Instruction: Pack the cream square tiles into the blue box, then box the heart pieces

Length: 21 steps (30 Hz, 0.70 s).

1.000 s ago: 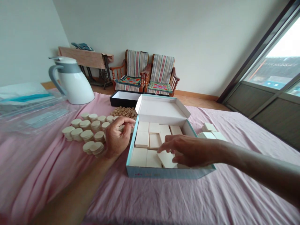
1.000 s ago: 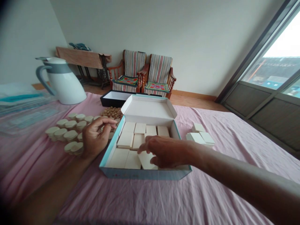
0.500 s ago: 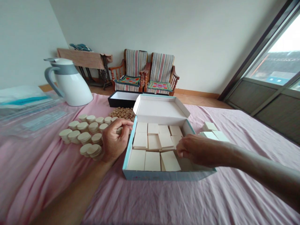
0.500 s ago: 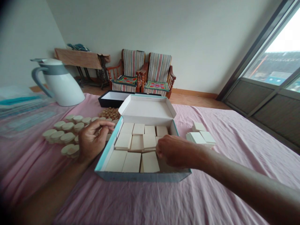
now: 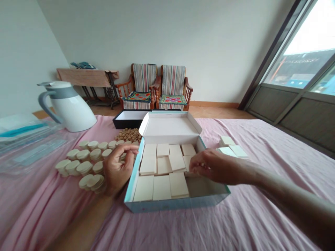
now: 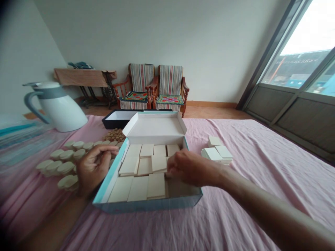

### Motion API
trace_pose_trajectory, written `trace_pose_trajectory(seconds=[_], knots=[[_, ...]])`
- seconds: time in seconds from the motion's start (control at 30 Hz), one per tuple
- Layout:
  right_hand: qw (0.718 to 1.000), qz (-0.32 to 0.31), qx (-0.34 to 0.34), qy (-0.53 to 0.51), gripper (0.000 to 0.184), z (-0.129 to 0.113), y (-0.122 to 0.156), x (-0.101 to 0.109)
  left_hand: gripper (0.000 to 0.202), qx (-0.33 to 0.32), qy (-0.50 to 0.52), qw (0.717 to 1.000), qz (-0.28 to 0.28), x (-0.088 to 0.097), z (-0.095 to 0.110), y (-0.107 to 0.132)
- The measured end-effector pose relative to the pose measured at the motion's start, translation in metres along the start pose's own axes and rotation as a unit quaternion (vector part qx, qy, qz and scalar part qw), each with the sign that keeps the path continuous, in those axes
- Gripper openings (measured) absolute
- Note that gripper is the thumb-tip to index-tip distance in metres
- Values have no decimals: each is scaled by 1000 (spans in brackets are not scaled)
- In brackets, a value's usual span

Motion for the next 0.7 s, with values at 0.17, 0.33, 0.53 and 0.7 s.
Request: trace_pose_trajectory(seconds=[0.17, 0.33, 0.53, 0.7], knots=[[884, 384, -127, -232, 25, 77, 25, 30, 17, 48, 16, 999, 16, 1, -13, -2], [824, 474, -212, -228, 27, 121, 34, -11, 27, 123, 58, 991, -5, -5, -29, -12], [892, 379, -220, -112, 42, 107, 15, -46, 44, 170, 66, 982, -54, -25, -39, -43], [899, 382, -191, -96, 43, 97, 17, -45, 35, 237, 23, 968, -81, -46, -54, -66]])
Point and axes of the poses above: each hand's wrist, its own y-axis away from the middle knuckle, its own x-axis out of the back of the hand, z = x × y, the point moved 6 cm from there along -y, towards the middle knuckle, and after that the axes turned 8 degrees about y, right-handed, at the moved point
